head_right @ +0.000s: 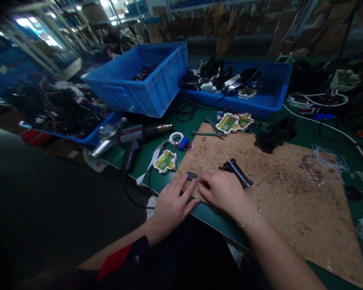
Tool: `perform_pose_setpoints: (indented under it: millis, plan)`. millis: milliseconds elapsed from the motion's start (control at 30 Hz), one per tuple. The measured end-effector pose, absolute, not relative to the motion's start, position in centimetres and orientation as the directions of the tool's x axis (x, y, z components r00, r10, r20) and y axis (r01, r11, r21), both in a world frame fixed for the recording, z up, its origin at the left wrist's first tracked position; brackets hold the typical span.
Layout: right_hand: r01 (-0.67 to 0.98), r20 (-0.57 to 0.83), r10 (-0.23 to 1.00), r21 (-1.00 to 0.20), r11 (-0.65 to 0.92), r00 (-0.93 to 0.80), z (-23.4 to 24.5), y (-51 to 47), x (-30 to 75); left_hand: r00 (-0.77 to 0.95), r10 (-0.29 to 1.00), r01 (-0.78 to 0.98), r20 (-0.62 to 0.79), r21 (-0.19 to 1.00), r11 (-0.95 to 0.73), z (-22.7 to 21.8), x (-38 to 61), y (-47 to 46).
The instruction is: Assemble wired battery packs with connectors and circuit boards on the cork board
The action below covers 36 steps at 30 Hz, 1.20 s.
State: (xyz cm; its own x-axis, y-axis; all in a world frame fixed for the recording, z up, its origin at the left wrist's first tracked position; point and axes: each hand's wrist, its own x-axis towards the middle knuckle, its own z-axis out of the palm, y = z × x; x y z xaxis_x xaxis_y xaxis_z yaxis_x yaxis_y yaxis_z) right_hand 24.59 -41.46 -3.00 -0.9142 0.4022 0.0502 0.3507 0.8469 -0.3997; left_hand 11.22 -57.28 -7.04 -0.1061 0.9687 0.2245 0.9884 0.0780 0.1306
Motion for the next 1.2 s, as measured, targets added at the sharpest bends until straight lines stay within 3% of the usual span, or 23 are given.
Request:
perform_pose_setpoints:
  millis: [367,600,700,900,1200]
  plan:
    - [0.31,0.057,0.349,-0.34,0.888,-0.936,-2.8,-41.8,24.4,-0.14,0.964,0.981,0.226,0.165,0.104,-6.3,11.4,-56.9]
    - [0.254,0.193,0.294,-0.207,0.945,-0.936,-0.6,-38.5,27.0,-0.154,0.955,0.975,0.251,0.193,0.107,-6.8,11.1,-57.2]
    - [0.243,0.128,0.272,-0.201,0.949,-0.954,-0.3,-37.5,29.7,-0.151,0.952,0.975,0.265,0.198,0.1,-7.1,11.0,-57.3]
    - [0.377,0.049,0.387,-0.142,0.915,-0.921,0.1,-40.4,34.2,-0.137,0.952,0.977,0.273,0.193,0.085,-7.1,10.8,-57.5]
    - [0.23,0.102,0.254,-0.201,0.952,-0.962,-2.0,-42.2,34.9,-0.107,0.96,0.983,0.258,0.17,0.063,-6.7,10.5,-57.6]
